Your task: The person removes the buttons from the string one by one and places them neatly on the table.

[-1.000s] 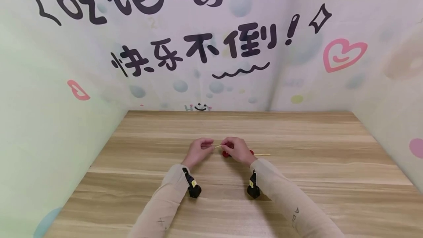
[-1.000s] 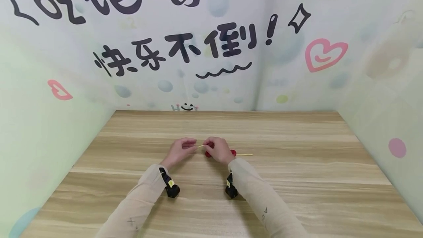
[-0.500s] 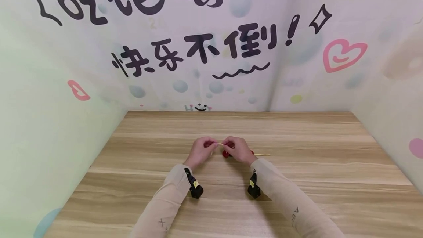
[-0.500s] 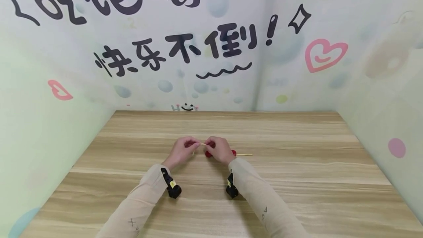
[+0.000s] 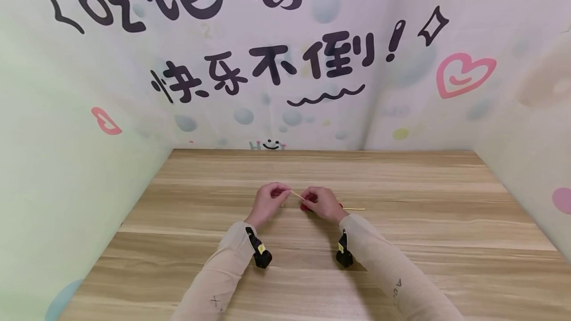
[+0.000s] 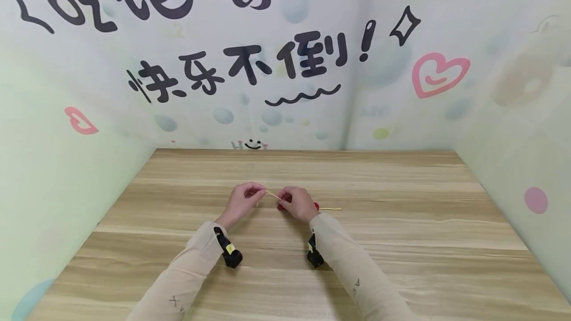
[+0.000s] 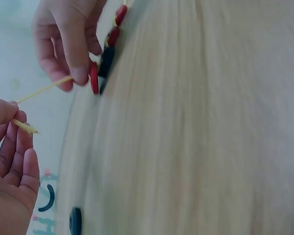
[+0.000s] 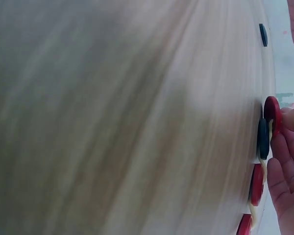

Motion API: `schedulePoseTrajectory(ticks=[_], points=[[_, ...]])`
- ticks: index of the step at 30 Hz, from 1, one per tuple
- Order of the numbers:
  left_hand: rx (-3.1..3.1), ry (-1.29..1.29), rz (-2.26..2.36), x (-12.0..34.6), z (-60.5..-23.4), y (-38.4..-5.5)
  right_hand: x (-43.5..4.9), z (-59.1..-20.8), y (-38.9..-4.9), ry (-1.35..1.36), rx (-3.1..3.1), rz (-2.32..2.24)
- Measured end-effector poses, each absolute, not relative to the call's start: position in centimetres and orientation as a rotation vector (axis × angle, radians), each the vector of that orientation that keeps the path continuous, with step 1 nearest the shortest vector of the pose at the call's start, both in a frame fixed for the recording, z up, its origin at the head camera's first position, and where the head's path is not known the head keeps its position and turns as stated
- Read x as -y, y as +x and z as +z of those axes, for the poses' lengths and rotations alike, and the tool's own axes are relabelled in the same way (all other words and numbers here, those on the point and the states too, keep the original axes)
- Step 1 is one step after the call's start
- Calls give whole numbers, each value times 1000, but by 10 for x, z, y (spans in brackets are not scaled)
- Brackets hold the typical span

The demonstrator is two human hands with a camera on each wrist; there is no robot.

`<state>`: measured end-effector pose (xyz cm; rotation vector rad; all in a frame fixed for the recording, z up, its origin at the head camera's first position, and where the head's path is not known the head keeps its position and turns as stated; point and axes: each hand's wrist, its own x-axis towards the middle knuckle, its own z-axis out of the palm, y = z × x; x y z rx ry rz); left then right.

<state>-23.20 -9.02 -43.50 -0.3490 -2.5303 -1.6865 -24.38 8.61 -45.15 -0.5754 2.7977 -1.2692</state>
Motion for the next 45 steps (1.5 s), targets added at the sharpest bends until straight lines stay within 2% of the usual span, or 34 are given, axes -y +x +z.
schedulePoseTrajectory(ticks=[7,16,29,38,45], points=[[2651,-364,-1610,98,-446,-233,-88,-451,-243,-513,-2794,-1334],[2578,-420,-1663,83,-441,-235,-88,-449,-243,-561,-2813,-1313],[2654,-444,-1491,71,-450,-229,-87,-448,-242,-682,-2822,-1359],[2659,-357,-1489,68,-445,-227,-89,-448,-242,-646,-2802,-1339],[2658,-306,-1471,68,-447,-228,-94,-451,-243,-508,-2759,-1329]])
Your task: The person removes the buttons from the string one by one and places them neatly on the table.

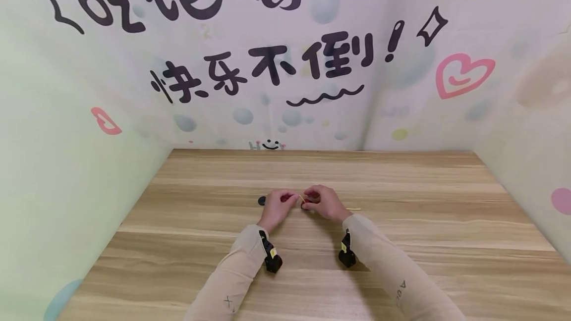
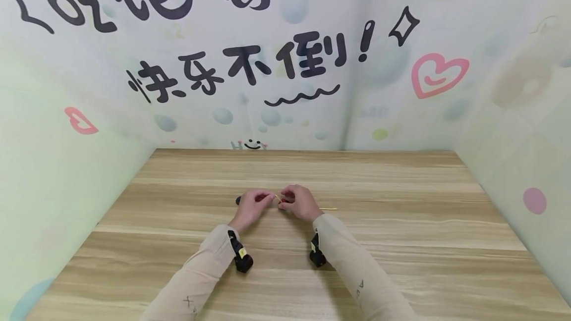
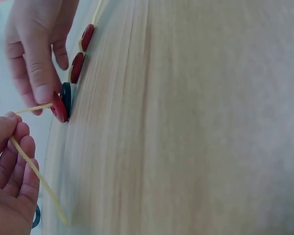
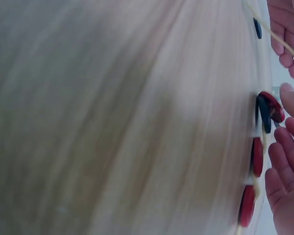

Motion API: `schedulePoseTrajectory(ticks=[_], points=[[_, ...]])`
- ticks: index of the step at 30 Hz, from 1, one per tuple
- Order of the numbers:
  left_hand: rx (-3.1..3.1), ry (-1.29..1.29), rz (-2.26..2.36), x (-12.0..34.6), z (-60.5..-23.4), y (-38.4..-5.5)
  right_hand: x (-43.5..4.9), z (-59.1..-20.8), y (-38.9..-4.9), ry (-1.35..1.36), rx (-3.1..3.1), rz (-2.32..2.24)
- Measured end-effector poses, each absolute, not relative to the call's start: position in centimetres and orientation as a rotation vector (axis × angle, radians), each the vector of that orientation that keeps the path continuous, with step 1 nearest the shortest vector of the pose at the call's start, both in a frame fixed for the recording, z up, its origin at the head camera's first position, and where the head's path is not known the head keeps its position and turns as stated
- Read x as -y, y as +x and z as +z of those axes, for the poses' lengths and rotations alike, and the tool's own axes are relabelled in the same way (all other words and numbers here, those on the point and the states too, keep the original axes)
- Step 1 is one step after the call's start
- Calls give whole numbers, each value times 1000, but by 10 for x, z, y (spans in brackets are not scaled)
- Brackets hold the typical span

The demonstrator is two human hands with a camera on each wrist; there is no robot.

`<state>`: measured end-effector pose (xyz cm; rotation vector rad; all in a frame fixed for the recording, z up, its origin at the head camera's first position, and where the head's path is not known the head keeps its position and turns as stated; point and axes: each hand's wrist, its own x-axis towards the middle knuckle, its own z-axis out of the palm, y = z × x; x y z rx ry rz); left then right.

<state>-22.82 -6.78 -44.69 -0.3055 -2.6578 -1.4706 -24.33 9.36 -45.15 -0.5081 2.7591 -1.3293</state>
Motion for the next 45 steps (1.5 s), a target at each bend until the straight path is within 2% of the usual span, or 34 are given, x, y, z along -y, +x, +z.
schedulePoseTrajectory(ticks=[9,36,40,45], points=[[2624,-330,-1491,70,-448,-229,-97,-456,-247,-560,-2806,-1132],[2635,-328,-1512,80,-453,-226,-94,-460,-248,-515,-2814,-1201],[2640,-306,-1528,80,-454,-226,-96,-461,-250,-561,-2795,-1210],[2634,-306,-1523,81,-454,-226,-101,-470,-257,-743,-2757,-1265]])
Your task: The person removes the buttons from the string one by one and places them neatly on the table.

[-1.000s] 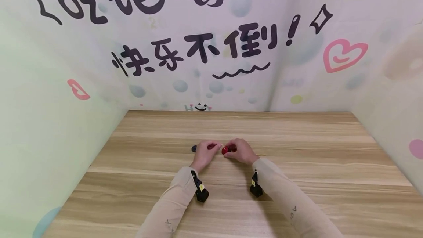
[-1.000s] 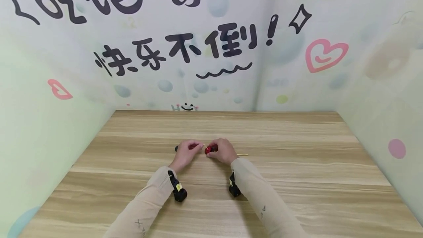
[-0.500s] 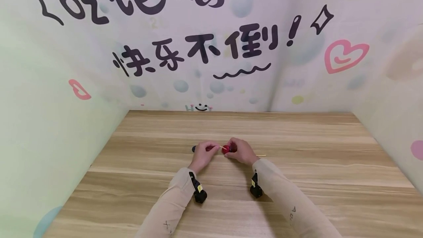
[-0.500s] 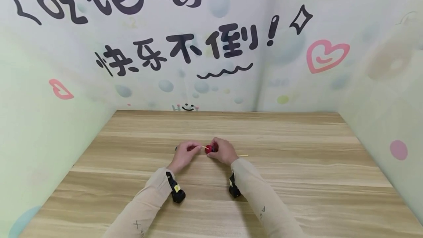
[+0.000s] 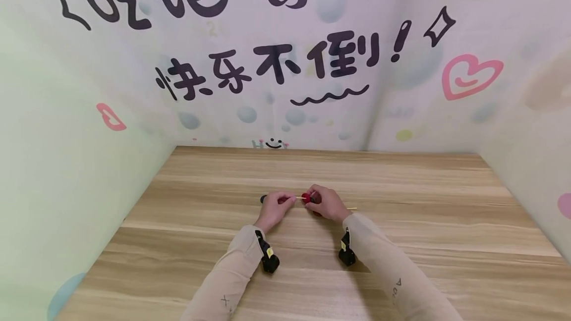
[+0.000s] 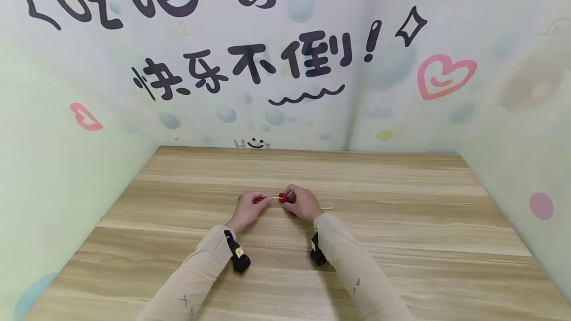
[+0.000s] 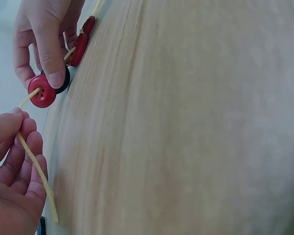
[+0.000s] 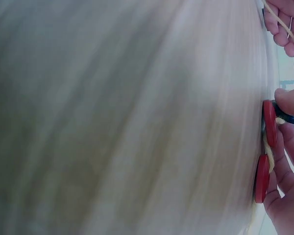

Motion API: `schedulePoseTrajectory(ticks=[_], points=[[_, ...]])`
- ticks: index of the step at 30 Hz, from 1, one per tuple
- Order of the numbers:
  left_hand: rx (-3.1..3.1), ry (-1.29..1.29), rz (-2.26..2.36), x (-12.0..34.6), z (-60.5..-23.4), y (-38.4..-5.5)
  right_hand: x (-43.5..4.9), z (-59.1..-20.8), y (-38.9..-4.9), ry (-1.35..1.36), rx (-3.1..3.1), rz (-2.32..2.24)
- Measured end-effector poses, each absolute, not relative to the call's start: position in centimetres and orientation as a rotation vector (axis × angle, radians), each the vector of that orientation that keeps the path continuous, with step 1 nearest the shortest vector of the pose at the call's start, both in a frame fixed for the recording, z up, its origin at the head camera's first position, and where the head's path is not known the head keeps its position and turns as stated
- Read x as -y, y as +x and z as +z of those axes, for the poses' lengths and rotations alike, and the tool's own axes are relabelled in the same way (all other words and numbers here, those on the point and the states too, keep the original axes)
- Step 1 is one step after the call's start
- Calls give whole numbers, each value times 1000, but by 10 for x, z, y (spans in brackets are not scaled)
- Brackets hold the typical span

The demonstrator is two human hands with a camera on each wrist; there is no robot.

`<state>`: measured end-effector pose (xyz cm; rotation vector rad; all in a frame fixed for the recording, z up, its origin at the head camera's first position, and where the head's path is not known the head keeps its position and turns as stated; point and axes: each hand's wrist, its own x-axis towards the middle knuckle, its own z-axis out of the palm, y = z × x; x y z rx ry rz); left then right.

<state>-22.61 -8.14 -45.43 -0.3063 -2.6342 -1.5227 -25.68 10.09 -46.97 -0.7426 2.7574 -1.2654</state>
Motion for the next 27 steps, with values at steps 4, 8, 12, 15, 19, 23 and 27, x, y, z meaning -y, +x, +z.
schedulePoseTrajectory(ticks=[4,8,12,15,19,23,27], points=[[2624,-311,-1517,82,-455,-226,-101,-466,-256,-778,-2744,-1228],[2629,-279,-1518,83,-456,-227,-97,-454,-248,-712,-2761,-1139],[2632,-249,-1508,82,-455,-227,-95,-451,-247,-681,-2762,-1094],[2624,-224,-1509,81,-454,-227,-95,-449,-246,-674,-2738,-1085],[2616,-197,-1514,80,-452,-227,-95,-448,-246,-664,-2721,-1073],[2622,-189,-1509,79,-453,-228,-96,-446,-246,-677,-2699,-1073],[2615,-180,-1513,79,-453,-228,-97,-445,-246,-731,-2669,-1049]])
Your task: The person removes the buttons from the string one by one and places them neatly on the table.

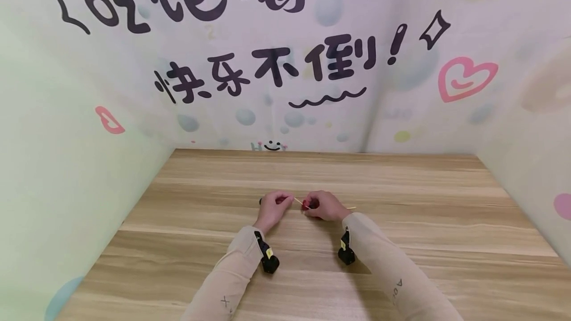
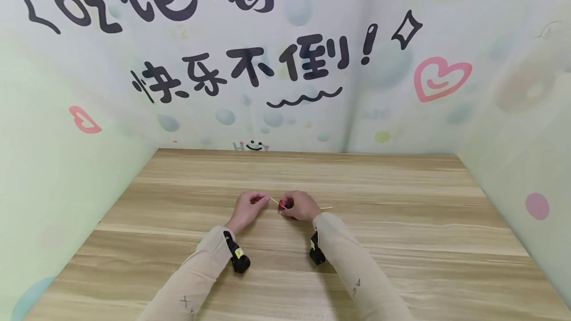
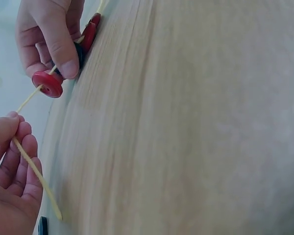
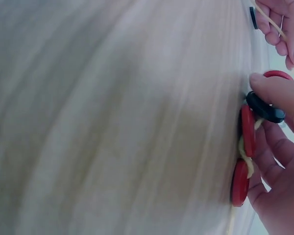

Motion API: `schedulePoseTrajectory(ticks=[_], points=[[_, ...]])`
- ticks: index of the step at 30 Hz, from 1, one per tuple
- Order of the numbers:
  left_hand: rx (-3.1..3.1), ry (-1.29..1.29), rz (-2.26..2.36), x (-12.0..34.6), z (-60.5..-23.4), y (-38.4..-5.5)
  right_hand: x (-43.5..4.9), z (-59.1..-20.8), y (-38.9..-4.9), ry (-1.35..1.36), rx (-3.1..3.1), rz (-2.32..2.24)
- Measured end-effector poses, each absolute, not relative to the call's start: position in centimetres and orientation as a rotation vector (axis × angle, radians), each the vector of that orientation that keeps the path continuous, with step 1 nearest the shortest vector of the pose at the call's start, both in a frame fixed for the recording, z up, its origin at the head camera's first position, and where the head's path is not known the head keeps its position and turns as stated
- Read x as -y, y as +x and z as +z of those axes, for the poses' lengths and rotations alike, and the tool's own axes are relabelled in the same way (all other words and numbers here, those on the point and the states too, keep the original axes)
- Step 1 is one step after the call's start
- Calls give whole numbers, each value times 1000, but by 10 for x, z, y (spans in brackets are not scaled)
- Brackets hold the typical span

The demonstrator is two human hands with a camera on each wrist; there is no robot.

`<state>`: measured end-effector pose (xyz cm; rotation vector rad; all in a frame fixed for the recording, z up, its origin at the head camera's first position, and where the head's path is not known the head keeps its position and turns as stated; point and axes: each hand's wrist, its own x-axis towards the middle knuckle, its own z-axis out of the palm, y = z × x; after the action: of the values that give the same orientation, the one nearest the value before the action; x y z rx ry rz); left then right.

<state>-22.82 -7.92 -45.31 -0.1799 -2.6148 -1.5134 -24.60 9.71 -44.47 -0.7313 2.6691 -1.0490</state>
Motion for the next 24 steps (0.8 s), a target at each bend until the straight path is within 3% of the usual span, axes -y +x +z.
schedulePoseTrajectory(ticks=[24], points=[[2641,-241,-1518,82,-459,-225,-99,-451,-247,-808,-2733,-1237]])
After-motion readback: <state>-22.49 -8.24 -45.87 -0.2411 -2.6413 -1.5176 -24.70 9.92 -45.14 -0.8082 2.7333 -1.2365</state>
